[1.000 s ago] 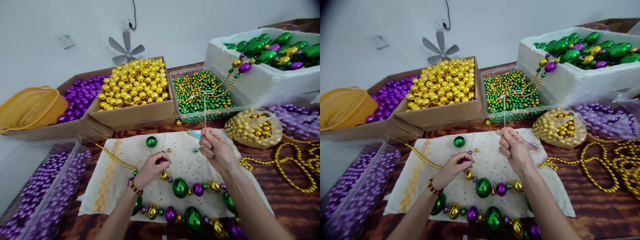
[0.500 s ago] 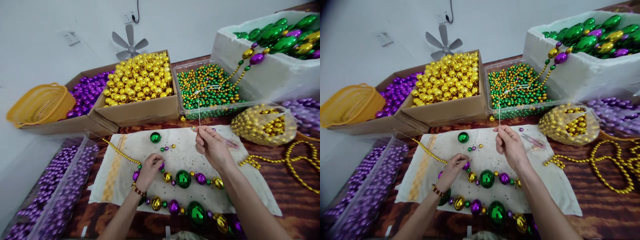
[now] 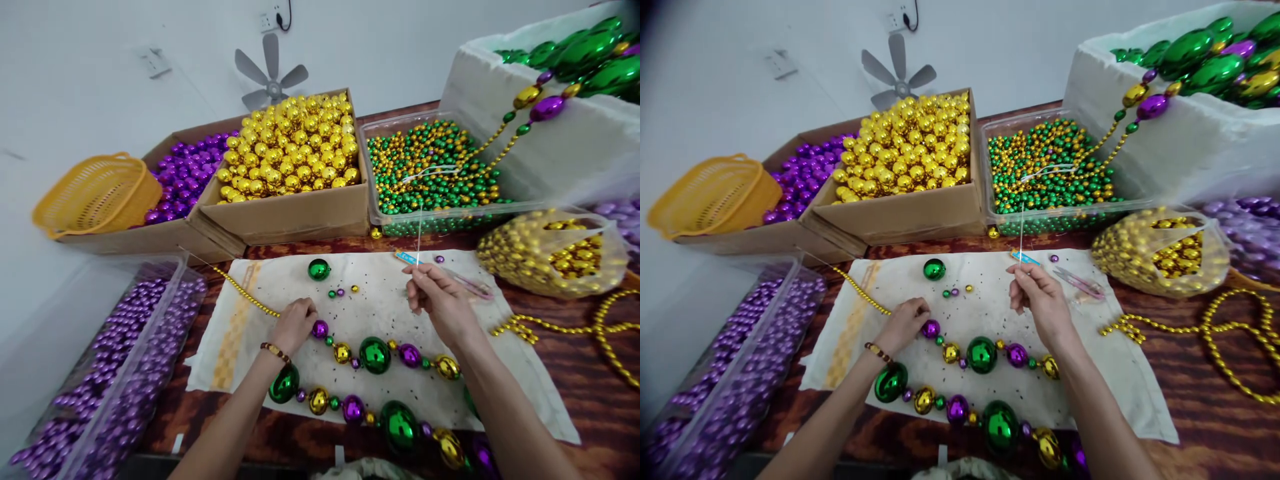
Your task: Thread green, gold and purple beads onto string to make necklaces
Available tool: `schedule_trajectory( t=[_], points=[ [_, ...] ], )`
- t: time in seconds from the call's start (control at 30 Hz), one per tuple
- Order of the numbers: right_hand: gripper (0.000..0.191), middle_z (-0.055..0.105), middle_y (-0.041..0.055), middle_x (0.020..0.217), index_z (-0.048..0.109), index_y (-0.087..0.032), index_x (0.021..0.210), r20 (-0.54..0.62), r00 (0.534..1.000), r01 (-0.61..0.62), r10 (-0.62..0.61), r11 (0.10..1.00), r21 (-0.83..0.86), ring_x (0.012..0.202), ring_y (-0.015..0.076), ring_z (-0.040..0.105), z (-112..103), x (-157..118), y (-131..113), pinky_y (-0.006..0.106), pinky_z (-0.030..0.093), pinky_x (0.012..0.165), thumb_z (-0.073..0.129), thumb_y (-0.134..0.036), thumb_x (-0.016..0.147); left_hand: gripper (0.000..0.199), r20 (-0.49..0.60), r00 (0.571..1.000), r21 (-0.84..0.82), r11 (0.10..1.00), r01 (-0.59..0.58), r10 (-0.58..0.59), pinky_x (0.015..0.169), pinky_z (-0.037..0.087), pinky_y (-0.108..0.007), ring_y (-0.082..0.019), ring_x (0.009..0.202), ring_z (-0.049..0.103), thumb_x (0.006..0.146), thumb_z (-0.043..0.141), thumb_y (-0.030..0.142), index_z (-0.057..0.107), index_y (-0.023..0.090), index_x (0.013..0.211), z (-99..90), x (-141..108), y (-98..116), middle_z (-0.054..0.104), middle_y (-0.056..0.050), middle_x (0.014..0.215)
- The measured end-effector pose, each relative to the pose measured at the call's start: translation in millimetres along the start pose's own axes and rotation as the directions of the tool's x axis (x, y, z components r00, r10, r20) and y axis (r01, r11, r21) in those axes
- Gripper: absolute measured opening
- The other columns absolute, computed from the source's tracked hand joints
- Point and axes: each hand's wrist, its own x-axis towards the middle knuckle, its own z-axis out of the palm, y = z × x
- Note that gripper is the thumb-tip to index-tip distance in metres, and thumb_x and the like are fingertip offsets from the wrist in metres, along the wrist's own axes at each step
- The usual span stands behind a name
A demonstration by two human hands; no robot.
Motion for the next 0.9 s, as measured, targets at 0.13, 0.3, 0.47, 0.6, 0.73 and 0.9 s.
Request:
schedule_trajectory(
  t=[0.13,0.3,0.47,0.6,0.73,0.9],
  points=[
    [0.025,0.058,-0.0006,0.069,0.060,-0.021,0.105,0.058,0.992,-0.110,0.113,0.993,-0.051,0.053,0.0112,0.054,1,-8,18,0.020,0.041,0.044,0.059,-0.035,0.085,0.011,-0.077,0.996,0.057,0.998,-0.030,0.034,0.069,0.040,-0.029,-0.020,0.080,0.059,0.085,0.050,0.025,0.060,0.021,0.082,-15.4,8,18,0.063,-0.004,0.086],
    [0.029,0.062,0.0018,0.074,0.060,-0.019,0.104,0.089,0.984,-0.145,0.151,0.987,-0.075,0.058,0.0134,0.059,1,-15,30,0.022,0.043,0.046,0.061,-0.037,0.082,0.017,-0.107,0.926,0.212,0.919,-0.333,0.361,0.081,0.041,-0.032,-0.021,0.092,0.054,0.091,0.042,0.021,0.059,0.020,0.089,-8.0,29,65,0.059,-0.006,0.095],
    [0.023,0.066,0.0041,0.076,0.063,-0.017,0.094,0.071,0.992,-0.093,0.100,0.991,-0.094,0.059,0.0134,0.059,-3,-19,33,0.022,0.043,0.048,0.062,-0.037,0.083,0.020,0.026,0.848,0.293,0.807,-0.513,0.529,0.085,0.041,-0.037,-0.025,0.096,0.049,0.088,0.041,0.011,0.060,0.018,0.085,18.1,51,84,0.057,-0.010,0.092],
    [0.023,0.066,0.0044,0.077,0.065,-0.018,0.098,0.092,0.992,-0.074,0.085,0.991,-0.115,0.060,0.0136,0.060,-3,-21,38,0.023,0.043,0.049,0.060,-0.037,0.086,0.018,0.012,0.866,0.194,0.848,-0.493,0.500,0.089,0.041,-0.039,-0.025,0.099,0.050,0.086,0.044,0.011,0.060,0.019,0.085,20.4,56,80,0.057,-0.010,0.093],
    [0.028,0.066,0.0041,0.080,0.062,-0.020,0.108,0.137,0.987,-0.060,0.079,0.989,-0.135,0.062,0.0145,0.060,1,-22,44,0.024,0.045,0.049,0.057,-0.038,0.087,0.013,-0.111,0.939,-0.302,0.889,-0.345,0.327,0.087,0.044,-0.036,-0.020,0.091,0.056,0.083,0.054,0.017,0.061,0.020,0.094,3.1,49,73,0.060,-0.006,0.094],
    [0.021,0.067,0.0042,0.077,0.061,-0.019,0.097,0.179,0.976,-0.081,0.123,0.971,-0.225,0.061,0.0146,0.060,10,-28,45,0.024,0.044,0.050,0.056,-0.038,0.089,0.017,0.050,0.998,-0.989,0.140,0.046,0.023,0.080,0.049,-0.030,-0.015,0.084,0.063,0.081,0.062,0.022,0.063,0.016,0.097,-17.1,29,56,0.064,-0.005,0.088]
  ],
)
